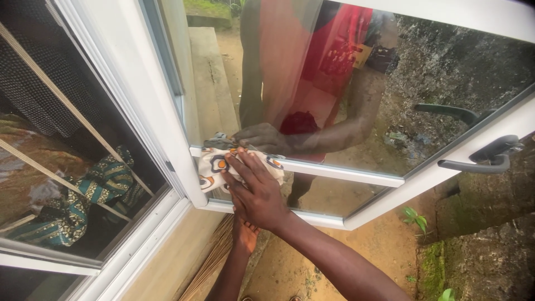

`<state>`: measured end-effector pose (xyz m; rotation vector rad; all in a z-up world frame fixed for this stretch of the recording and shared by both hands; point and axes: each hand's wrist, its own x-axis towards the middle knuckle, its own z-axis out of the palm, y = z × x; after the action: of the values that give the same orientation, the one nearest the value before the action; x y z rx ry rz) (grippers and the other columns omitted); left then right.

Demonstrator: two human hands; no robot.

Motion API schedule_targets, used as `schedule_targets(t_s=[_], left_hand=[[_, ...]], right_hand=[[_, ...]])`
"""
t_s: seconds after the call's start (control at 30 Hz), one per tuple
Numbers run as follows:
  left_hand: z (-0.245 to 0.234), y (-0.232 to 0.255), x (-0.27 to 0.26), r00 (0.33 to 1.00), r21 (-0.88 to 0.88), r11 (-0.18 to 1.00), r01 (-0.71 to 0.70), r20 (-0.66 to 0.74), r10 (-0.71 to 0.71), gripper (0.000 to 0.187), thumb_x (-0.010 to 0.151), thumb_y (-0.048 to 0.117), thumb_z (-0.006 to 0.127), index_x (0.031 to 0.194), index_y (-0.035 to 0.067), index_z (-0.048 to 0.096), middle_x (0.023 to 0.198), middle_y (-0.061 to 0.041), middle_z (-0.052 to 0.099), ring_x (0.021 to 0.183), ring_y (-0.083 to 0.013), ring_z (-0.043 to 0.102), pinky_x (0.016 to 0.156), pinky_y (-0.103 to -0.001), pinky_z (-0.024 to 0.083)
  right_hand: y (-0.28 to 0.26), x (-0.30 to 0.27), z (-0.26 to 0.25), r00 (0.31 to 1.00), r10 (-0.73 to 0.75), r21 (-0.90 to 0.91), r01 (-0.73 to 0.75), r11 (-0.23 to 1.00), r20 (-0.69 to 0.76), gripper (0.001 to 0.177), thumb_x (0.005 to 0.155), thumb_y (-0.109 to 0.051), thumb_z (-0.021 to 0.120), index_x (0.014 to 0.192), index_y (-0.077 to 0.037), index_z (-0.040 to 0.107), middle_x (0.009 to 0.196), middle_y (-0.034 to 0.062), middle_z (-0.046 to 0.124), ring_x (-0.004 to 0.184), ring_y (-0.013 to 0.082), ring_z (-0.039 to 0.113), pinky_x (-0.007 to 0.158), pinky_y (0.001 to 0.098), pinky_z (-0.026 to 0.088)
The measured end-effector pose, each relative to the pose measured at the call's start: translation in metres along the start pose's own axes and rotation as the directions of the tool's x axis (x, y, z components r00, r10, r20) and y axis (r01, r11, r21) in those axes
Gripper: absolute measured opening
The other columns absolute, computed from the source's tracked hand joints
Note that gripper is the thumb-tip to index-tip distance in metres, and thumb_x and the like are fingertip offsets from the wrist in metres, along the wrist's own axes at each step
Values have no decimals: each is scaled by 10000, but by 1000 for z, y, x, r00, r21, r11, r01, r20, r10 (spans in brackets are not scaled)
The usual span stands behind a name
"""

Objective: Cleaning a glass door using a cloth.

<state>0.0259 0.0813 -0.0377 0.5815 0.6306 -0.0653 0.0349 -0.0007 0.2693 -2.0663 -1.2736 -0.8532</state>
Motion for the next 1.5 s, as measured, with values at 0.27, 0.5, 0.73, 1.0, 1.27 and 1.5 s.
schedule_targets(t_s=[0.27,0.5,0.73,1.0,1.27,1.5], left_hand=[[-25,-20,30,1000,-67,998,-5,-1,5,692,971,626,451,1521,206,426,1467,-50,509,1297,-235,522,1051,-452,413],[-46,-35,58,999,-32,999,-15,31,16,755,911,630,477,1506,166,448,1459,-61,539,1287,-271,527,1056,-475,408],[-28,-20,33,1000,-60,998,-8,-23,6,1033,877,785,488,1513,-24,385,1439,-226,475,1295,-352,528,1101,-509,432],[-24,-18,31,998,-42,999,3,-56,-5,1074,862,796,482,1536,-31,354,1436,-236,507,1301,-370,541,1092,-516,440],[-26,-19,33,998,-46,999,4,-56,-7,1099,853,800,497,1541,-42,334,1458,-248,497,1311,-370,538,1099,-523,436],[-28,-19,34,998,-31,1000,1,-62,-3,1136,834,814,505,1543,-53,317,1468,-261,495,1303,-365,548,1085,-521,453]], right_hand=[[-1,16,22,990,-122,10,121,993,72,478,851,-64,672,1325,-4,670,1578,174,488,1540,383,401,1292,548,341],[0,19,4,970,-143,-39,153,987,197,470,892,-123,633,1341,11,660,1592,173,470,1560,358,362,1300,514,316],[11,-5,-30,974,-67,-45,79,996,218,455,858,-73,640,1308,-24,682,1565,141,502,1543,340,382,1283,511,327],[24,-41,-82,992,65,-142,-49,989,107,382,882,-88,702,1263,-59,707,1436,123,606,1400,341,529,1178,511,434],[41,-72,-110,989,123,-251,-98,963,83,417,835,-68,701,1250,-96,720,1397,113,635,1384,330,544,1179,525,435],[56,-100,-136,983,180,-315,-164,935,22,443,771,9,658,1194,-104,726,1393,96,644,1399,318,536,1189,534,438]])
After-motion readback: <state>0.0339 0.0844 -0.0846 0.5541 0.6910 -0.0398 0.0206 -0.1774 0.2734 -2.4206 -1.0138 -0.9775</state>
